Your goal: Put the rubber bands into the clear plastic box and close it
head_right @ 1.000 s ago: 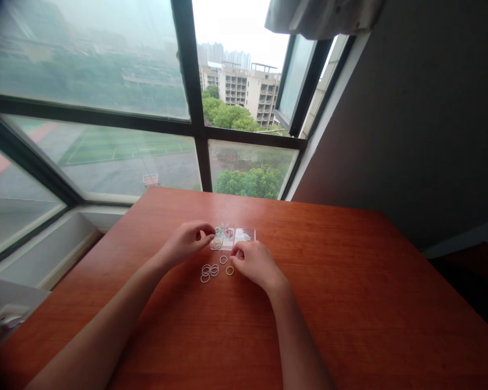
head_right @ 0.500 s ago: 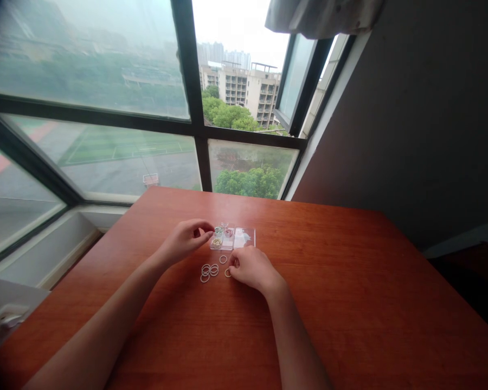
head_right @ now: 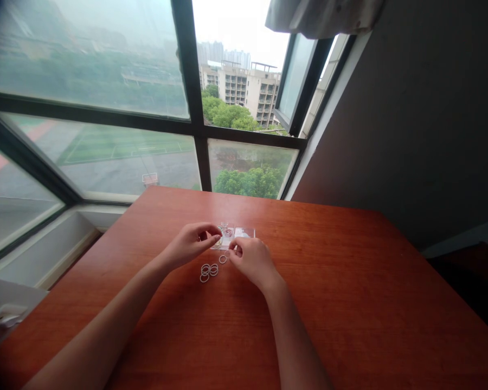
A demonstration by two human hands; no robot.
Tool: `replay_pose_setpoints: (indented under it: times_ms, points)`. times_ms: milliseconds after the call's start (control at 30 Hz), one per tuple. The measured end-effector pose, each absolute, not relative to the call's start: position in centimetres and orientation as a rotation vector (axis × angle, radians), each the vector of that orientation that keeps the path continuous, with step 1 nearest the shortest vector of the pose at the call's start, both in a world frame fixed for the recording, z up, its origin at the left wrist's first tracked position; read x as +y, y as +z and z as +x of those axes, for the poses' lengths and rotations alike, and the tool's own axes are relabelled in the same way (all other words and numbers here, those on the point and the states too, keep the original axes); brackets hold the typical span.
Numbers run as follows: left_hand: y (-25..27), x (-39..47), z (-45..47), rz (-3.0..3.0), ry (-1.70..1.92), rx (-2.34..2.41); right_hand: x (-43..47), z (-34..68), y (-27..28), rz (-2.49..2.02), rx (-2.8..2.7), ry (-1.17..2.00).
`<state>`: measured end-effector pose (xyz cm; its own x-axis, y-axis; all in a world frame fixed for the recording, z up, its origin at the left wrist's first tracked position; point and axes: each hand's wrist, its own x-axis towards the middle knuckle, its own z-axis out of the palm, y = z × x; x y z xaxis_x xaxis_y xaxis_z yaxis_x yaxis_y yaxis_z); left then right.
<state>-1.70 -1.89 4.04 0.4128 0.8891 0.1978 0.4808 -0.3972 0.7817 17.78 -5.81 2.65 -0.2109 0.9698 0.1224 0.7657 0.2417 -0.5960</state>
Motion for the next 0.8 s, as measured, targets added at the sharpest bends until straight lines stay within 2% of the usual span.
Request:
replay_pose_setpoints:
  times_ms: [167,467,800]
  points:
    - [3.7,-2.2,-1.0,2.042,0.746,1.100,-5.5,17.9,2.5,-1.544,-1.928,0.428]
    - [3.0,-2.4,-0.3,2.039,0.769,1.065,-5.5,17.7,2.6,-1.482,-1.891,0.401]
    - [2.6,-0.8,-3.0,2.203,0.766,1.339,-5.4,17.8,2.3,-1.506,-1.940,0.399]
